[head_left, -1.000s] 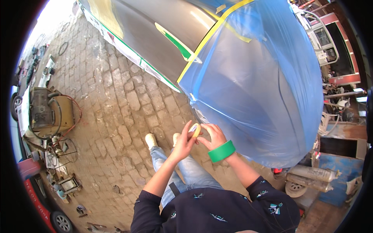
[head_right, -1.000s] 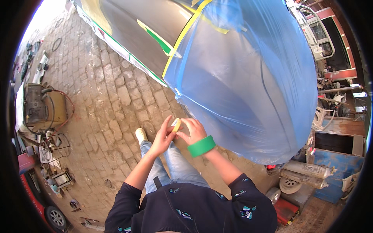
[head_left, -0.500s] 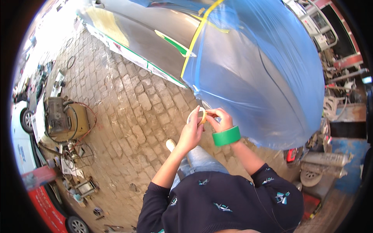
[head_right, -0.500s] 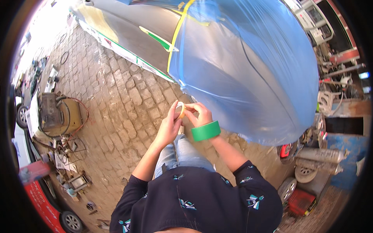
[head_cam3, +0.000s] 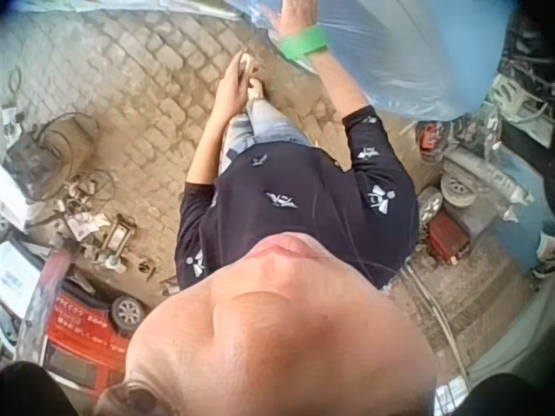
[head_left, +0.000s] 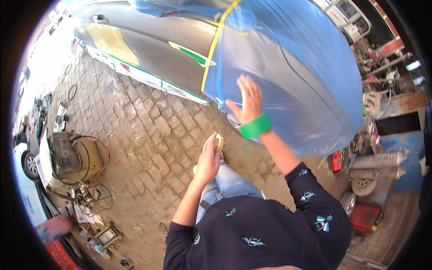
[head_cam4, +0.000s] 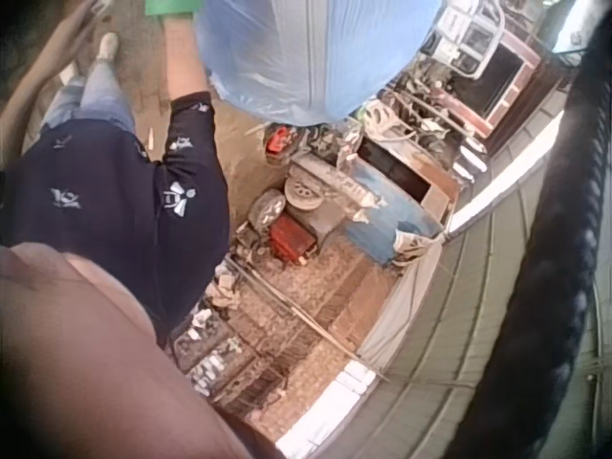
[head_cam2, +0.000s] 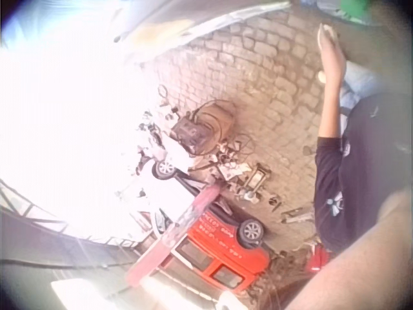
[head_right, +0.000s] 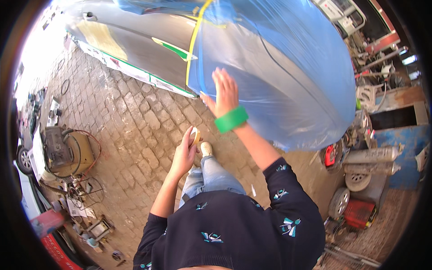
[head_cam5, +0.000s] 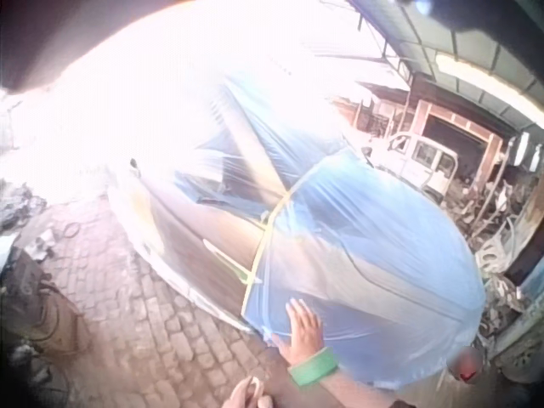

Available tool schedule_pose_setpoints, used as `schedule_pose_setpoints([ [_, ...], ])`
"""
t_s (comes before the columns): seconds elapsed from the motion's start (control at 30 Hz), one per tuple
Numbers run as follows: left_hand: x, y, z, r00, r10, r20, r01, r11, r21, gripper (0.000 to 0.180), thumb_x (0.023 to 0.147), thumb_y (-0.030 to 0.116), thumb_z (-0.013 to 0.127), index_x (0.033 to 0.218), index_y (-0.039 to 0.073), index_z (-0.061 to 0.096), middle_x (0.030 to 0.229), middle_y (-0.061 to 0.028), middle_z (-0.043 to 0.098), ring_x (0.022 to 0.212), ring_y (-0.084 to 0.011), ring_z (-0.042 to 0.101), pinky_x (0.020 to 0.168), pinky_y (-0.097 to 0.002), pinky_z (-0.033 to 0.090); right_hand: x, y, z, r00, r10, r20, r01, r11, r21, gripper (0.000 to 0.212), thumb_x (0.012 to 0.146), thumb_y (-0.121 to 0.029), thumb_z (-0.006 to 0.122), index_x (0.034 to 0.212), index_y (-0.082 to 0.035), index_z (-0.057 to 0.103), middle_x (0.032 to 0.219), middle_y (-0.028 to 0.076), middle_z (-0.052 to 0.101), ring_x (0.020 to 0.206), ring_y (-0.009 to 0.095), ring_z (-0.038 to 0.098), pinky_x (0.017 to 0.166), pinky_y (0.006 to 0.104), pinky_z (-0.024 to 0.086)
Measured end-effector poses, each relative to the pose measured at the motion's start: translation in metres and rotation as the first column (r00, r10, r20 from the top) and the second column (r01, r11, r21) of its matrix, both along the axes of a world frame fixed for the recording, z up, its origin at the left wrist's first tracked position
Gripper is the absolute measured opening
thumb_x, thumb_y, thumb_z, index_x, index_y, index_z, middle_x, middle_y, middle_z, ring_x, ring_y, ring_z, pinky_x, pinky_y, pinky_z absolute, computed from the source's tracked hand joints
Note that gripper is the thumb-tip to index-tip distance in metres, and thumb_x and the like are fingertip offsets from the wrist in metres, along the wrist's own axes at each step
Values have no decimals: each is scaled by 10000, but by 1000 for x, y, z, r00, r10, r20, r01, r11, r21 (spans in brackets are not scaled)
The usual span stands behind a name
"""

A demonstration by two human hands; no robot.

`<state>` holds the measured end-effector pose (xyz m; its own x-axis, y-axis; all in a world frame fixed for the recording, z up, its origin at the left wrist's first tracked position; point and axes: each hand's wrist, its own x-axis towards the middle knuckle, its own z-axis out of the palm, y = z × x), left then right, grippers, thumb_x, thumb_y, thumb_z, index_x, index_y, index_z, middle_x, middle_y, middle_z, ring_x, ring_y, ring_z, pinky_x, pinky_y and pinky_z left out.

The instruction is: The person secures a large blue plastic sheet over the hood and front fender of a car using masking tape. They repeatedly tear off strips of tape and press them onto the plastic to hold it in place, working around the vehicle's contours.

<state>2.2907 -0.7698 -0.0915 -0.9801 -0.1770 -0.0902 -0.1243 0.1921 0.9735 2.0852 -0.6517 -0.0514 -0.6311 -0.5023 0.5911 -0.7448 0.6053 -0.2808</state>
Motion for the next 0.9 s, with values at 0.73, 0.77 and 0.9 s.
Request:
schedule_pose_setpoints([
  [0.73,48,-48,-63,896,431,106,-439,897,61,552,943,-41,472,1471,49,340,1119,-144,671,752,-167,623,740,-302,520,-213,-97,21,905,41,-423,249,756,606,951,851,-652,564,1501,-4,314,1581,103,299,1481,271,205,1217,464,98],
  [0.77,47,-48,-64,891,442,106,-450,891,64,551,953,-34,467,1479,64,336,1123,-121,680,743,-142,610,744,-289,516,-211,-99,20,913,44,-406,235,756,611,950,851,-651,564,1501,-4,314,1581,106,298,1480,273,205,1217,464,97],
  [0.9,51,-46,-58,879,457,132,-467,883,51,541,922,-72,462,1446,17,359,1158,-203,641,796,-229,661,743,-329,531,-198,-96,17,924,11,-382,254,728,637,948,856,-649,555,1503,-1,309,1583,115,292,1482,270,204,1216,460,100],
])
